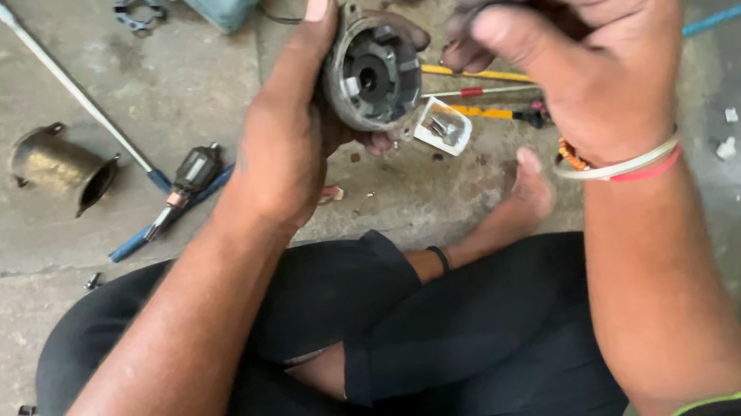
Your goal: The person sits on the floor and assembles a mechanical component, likely a clutch or engine part, by hand. They insert small metal rings and washers into the housing, search through a plastic box for specific parts, and use a caliper to measure a component.
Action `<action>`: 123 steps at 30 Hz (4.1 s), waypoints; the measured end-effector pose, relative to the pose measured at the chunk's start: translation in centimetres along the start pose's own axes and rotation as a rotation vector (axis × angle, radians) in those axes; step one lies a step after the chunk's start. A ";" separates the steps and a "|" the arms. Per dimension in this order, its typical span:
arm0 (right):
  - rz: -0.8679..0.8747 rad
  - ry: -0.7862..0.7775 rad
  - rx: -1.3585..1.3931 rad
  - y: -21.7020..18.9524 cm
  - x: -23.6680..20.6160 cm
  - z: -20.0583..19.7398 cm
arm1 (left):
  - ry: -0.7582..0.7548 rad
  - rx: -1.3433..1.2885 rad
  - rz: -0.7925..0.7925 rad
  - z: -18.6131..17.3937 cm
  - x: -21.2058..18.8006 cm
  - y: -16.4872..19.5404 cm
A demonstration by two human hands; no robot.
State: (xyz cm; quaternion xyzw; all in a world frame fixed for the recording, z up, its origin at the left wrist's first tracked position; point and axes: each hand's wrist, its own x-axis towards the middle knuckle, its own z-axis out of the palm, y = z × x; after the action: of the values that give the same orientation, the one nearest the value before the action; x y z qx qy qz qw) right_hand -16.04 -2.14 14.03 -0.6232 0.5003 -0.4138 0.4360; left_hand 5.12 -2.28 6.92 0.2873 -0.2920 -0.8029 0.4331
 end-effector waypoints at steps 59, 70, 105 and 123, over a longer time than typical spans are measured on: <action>-0.540 -0.149 -0.656 -3.0 -1.3 0.8 | -0.085 -0.163 -0.018 0.2 -0.9 -1.6; -0.526 -0.185 -0.738 -4.0 -1.6 2.0 | -0.086 -0.150 0.022 0.1 -0.9 -1.8; -0.634 -0.183 -0.875 -1.9 -1.2 1.5 | -0.051 0.057 -0.016 0.0 -0.3 -2.7; -0.423 -0.354 -0.653 -4.9 -1.2 1.6 | -0.138 0.129 0.075 -0.3 -1.1 -1.8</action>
State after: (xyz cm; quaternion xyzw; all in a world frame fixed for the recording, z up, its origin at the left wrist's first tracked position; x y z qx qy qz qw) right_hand -13.46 -0.13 18.18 -0.8788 0.3837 -0.2006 0.2006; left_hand 4.86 -0.54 5.68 0.2475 -0.3825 -0.7837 0.4222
